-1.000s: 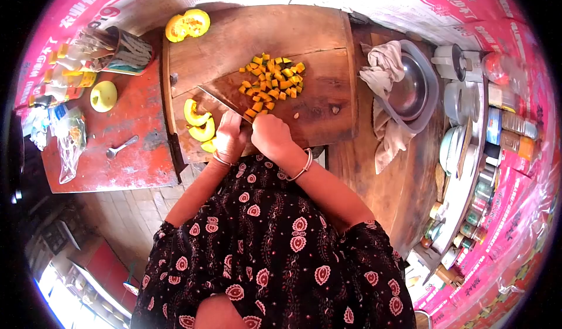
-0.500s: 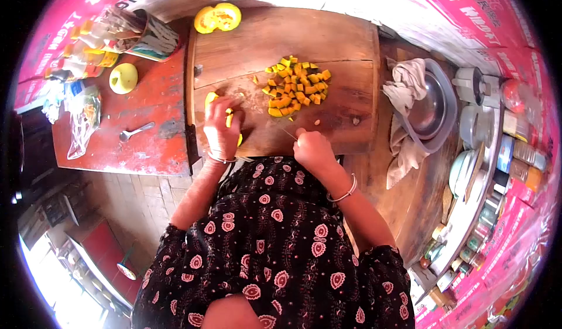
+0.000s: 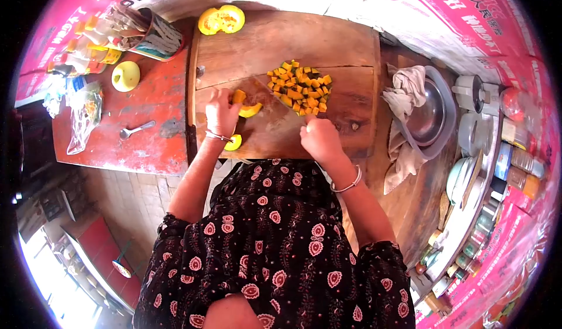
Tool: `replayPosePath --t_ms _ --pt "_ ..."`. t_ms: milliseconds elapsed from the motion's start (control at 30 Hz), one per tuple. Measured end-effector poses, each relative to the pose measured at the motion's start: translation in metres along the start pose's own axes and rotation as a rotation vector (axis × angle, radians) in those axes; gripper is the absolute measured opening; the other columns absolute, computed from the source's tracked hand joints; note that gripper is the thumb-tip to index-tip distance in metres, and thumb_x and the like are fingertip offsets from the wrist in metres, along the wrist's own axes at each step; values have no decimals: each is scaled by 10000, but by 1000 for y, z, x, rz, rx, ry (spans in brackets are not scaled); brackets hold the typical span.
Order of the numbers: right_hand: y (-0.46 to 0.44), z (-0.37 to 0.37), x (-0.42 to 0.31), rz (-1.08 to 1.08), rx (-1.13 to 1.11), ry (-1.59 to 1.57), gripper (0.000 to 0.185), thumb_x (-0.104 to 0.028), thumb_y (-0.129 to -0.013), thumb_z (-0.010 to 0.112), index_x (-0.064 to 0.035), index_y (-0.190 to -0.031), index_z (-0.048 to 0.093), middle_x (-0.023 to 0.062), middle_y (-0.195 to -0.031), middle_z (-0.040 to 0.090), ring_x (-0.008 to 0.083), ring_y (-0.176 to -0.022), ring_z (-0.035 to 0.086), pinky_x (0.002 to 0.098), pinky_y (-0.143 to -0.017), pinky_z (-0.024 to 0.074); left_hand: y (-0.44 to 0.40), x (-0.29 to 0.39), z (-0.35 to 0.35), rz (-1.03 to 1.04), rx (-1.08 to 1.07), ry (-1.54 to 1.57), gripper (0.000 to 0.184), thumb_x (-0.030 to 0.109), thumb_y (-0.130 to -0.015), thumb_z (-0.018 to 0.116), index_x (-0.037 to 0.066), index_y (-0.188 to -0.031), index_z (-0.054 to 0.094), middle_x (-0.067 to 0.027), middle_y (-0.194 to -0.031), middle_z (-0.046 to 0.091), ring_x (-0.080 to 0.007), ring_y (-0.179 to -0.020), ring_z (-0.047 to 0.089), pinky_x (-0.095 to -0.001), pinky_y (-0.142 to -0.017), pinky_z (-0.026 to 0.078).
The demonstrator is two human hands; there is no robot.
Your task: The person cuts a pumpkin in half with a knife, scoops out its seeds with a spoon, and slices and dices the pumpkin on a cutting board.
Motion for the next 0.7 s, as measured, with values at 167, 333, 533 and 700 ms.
replayPosePath --t_ms 167,333,533,700 --pt "5 5 -23 -40 -2 27 150 -174 -811 575 -29 -832 539 223 -671 602 412 -698 611 504 -644 489 18 27 13 -44 -101 98 276 9 -675 639 19 -935 546 -183 -920 553 -360 -797 554 -419 -695 474" --pt "4 15 -26 -41 -28 64 137 -161 -812 559 -28 -826 530 220 -682 604 414 -698 608 497 -645 489 32 55 -3 217 -61 24 271 -26 -652 624 27 -911 564 -148 -920 557 -329 -868 534 -394 -743 461" --pt "1 22 -25 -14 -63 115 128 -155 -807 549 -29 -828 530 210 -696 620 408 -701 621 496 -663 501 52 64 5 319 -146 -6 253 -6 -688 599 4 -940 571 -138 -1007 571 -338 -930 530 -398 -815 455" --pt "-1 23 -19 15 -33 47 157 -173 -811 569 -21 -834 538 254 -705 594 442 -739 590 514 -665 473 14 48 -10 248 3 -80 210 -4 -659 570 35 -864 551 -134 -892 546 -329 -855 513 -401 -784 434"
Point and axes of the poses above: each hand's wrist, its own y-axis away from the middle knuckle, its own z-axis out of the palm, x = y × z, the point moved 8 cm from there along -y, towards the middle knuckle
